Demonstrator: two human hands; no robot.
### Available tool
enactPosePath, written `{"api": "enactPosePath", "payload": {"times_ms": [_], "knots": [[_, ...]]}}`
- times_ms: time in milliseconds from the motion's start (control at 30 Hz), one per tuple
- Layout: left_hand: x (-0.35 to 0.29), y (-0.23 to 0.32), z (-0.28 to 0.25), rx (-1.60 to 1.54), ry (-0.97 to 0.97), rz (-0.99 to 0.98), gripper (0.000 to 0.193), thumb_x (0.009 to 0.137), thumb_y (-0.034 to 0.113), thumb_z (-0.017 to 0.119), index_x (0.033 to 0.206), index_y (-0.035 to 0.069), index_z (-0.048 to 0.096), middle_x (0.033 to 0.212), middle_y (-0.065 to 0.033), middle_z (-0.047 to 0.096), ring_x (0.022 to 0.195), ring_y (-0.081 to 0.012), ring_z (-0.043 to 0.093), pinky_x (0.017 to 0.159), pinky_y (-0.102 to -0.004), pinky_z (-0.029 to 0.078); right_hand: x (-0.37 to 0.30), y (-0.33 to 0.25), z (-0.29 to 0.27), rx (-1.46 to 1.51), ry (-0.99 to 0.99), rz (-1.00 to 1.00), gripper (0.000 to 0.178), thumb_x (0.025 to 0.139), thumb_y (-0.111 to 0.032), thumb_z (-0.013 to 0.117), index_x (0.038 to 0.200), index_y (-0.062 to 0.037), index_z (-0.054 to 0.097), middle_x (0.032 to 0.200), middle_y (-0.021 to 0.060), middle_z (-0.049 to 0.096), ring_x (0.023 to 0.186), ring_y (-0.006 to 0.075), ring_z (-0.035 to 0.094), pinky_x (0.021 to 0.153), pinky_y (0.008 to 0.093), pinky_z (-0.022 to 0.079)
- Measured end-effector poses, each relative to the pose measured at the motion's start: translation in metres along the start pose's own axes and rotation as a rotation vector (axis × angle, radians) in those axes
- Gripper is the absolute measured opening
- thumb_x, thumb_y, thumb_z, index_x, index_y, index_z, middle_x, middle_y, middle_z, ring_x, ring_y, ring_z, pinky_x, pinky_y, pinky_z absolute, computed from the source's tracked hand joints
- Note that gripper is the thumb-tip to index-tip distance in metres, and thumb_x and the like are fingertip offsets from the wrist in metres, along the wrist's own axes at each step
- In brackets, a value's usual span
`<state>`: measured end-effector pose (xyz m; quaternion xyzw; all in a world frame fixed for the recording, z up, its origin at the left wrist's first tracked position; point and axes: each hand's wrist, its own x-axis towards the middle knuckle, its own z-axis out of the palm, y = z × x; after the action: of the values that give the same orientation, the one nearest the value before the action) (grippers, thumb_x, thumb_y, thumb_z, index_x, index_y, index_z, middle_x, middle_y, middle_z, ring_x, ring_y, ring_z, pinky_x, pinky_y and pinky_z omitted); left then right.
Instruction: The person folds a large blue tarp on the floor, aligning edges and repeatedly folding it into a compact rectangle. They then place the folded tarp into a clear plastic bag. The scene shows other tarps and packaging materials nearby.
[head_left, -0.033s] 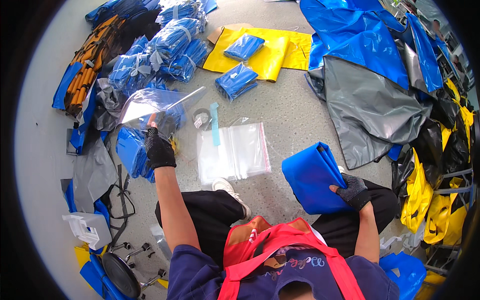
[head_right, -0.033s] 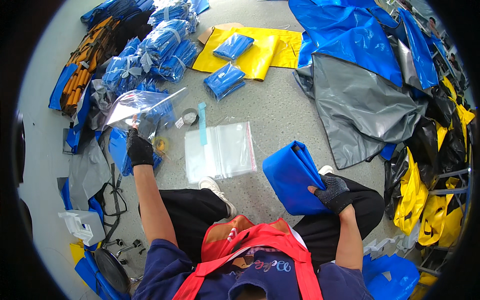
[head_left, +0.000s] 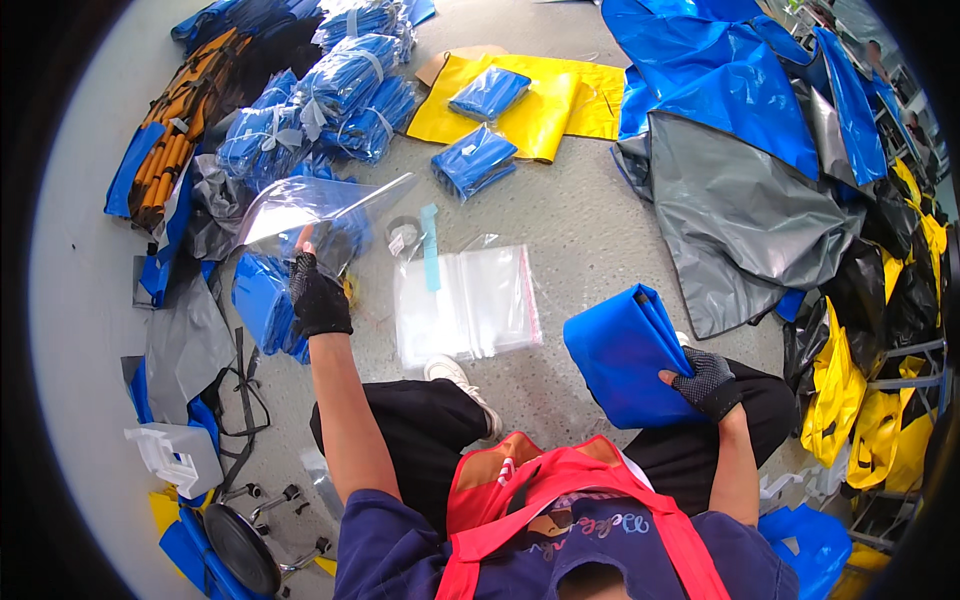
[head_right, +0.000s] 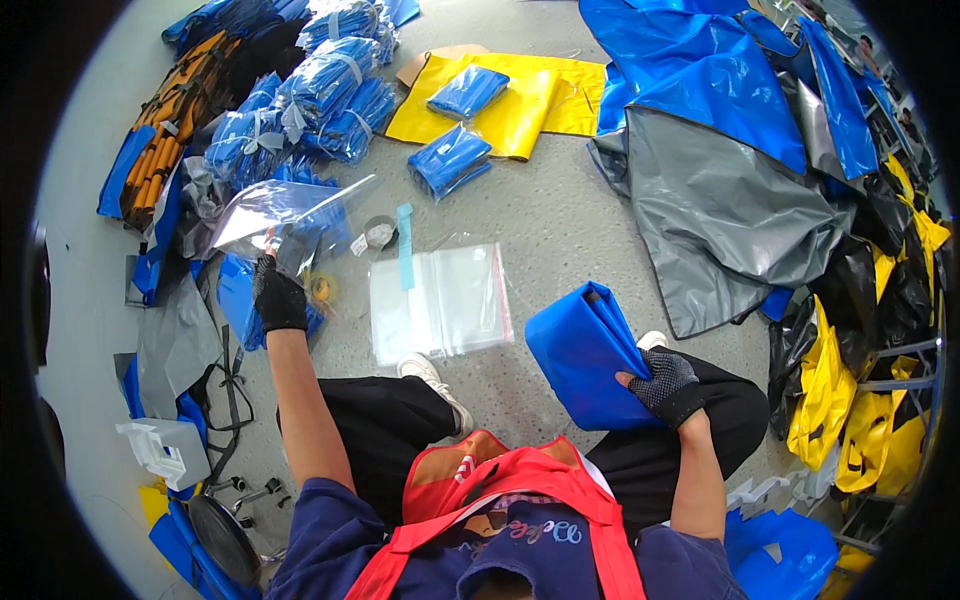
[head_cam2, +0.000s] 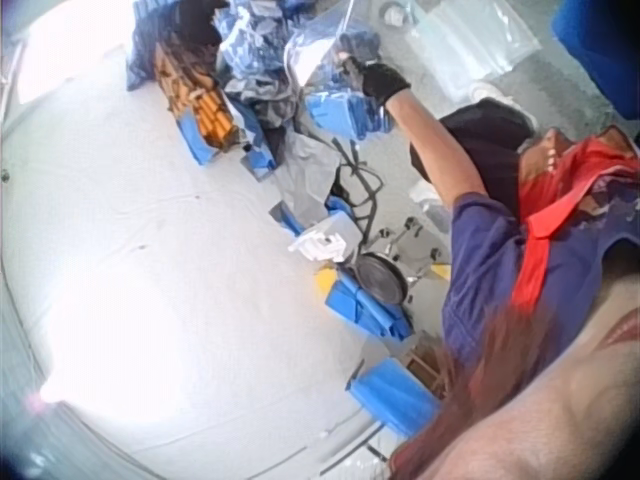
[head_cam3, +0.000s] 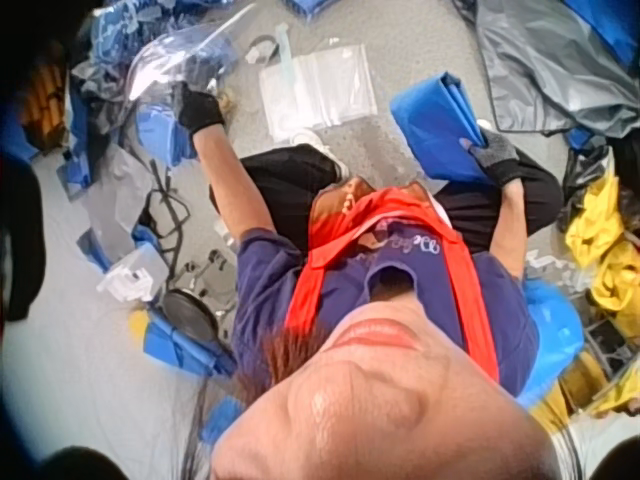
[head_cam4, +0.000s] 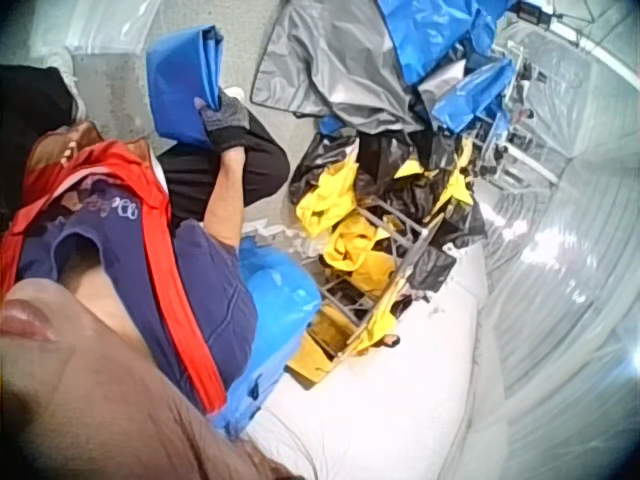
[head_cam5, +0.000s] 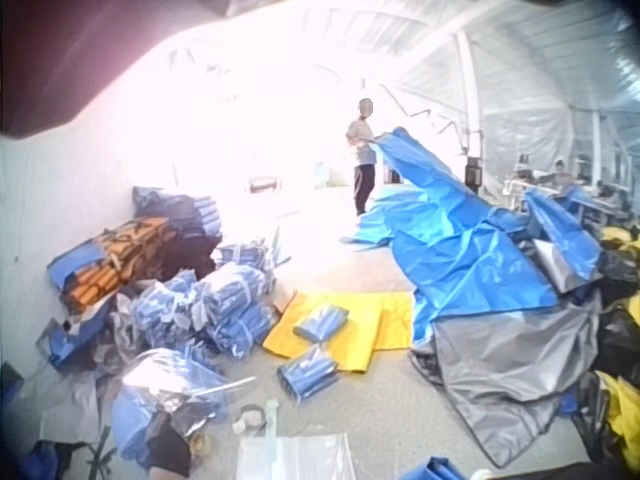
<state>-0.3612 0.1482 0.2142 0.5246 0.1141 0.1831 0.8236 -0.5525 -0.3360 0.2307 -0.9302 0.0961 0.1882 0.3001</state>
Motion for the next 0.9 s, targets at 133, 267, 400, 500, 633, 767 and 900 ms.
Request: {"api": "enactPosePath", "payload": {"times_ms": [133, 267, 400, 500, 633, 767, 900], "knots": [[0.001, 0.001, 0.000, -0.011, -0.104, -0.078, 0.033, 0.095, 0.018, 0.045, 0.124, 0.006, 0.053, 0.123, -0.0141, 0.053, 0.107, -0.0230, 0.054, 0.093, -0.0330, 0.043, 0.002, -0.002, 0.005, -0.035, 0.046, -0.092, 0.038, 0.079, -0.045, 0.063, 0.088, -0.0085, 0.068, 0.077, 0.0145, 0.066, 0.073, 0.0311, 0.065, 0.070, 0.0385, 0.050], [-0.010, 0.019, 0.026, 0.331, -0.147, -0.024, 0.035, 0.093, 0.021, 0.051, 0.124, 0.004, 0.053, 0.110, -0.0103, 0.061, 0.097, -0.0188, 0.059, 0.085, -0.0293, 0.046, -0.005, -0.005, 0.005, -0.104, 0.144, -0.196, 0.035, 0.079, -0.043, 0.064, 0.083, -0.0080, 0.067, 0.072, 0.0148, 0.064, 0.068, 0.0326, 0.063, 0.064, 0.0395, 0.049], [-0.006, 0.013, 0.030, 0.468, -0.062, 0.164, 0.034, 0.092, 0.021, 0.055, 0.124, 0.008, 0.056, 0.105, -0.0073, 0.061, 0.091, -0.0153, 0.057, 0.085, -0.0279, 0.043, -0.023, -0.002, -0.010, -0.021, 0.199, -0.119, 0.034, 0.078, -0.038, 0.068, 0.087, -0.0048, 0.067, 0.070, 0.0154, 0.064, 0.065, 0.0297, 0.064, 0.061, 0.0362, 0.049], [0.041, 0.032, 0.020, 0.573, -0.118, 0.344, 0.038, 0.094, 0.022, 0.053, 0.130, 0.011, 0.051, 0.108, -0.0063, 0.059, 0.086, -0.0161, 0.056, 0.082, -0.0284, 0.044, -0.039, -0.015, -0.028, 0.280, 0.228, -0.033, 0.036, 0.079, -0.036, 0.069, 0.093, -0.0032, 0.067, 0.074, 0.0149, 0.066, 0.067, 0.0240, 0.066, 0.065, 0.0334, 0.050], [0.010, 0.064, 0.131, 0.951, -0.294, 0.870, 0.038, 0.095, 0.022, 0.050, 0.130, 0.006, 0.049, 0.116, -0.0136, 0.060, 0.097, -0.0202, 0.059, 0.085, -0.0309, 0.046, -0.061, 0.025, -0.056, 0.430, 0.457, 0.149, 0.052, 0.075, -0.036, 0.074, 0.111, 0.0003, 0.061, 0.096, 0.0113, 0.067, 0.087, 0.0217, 0.063, 0.080, 0.0322, 0.049], [0.013, 0.006, 0.190, 1.101, -0.774, 0.982, 0.034, 0.087, 0.002, 0.052, 0.120, 0.004, 0.056, 0.115, -0.0181, 0.060, 0.104, -0.0273, 0.060, 0.086, -0.0329, 0.047, -0.049, 0.072, -0.098, 0.643, 0.913, -0.056, 0.075, 0.079, -0.040, 0.070, 0.135, -0.0023, 0.038, 0.129, 0.0135, 0.050, 0.113, 0.0281, 0.051, 0.096, 0.0363, 0.041], [0.017, -0.159, 0.206, 1.334, -1.142, 0.815, 0.053, 0.078, 0.005, 0.057, 0.128, 0.023, 0.052, 0.125, -0.0131, 0.054, 0.105, -0.0331, 0.055, 0.090, -0.0417, 0.044, 0.008, 0.111, -0.107, 0.944, 0.930, -0.055, 0.075, 0.078, -0.039, 0.070, 0.135, -0.0026, 0.038, 0.131, 0.0145, 0.047, 0.115, 0.0284, 0.049, 0.098, 0.0389, 0.040]]}}
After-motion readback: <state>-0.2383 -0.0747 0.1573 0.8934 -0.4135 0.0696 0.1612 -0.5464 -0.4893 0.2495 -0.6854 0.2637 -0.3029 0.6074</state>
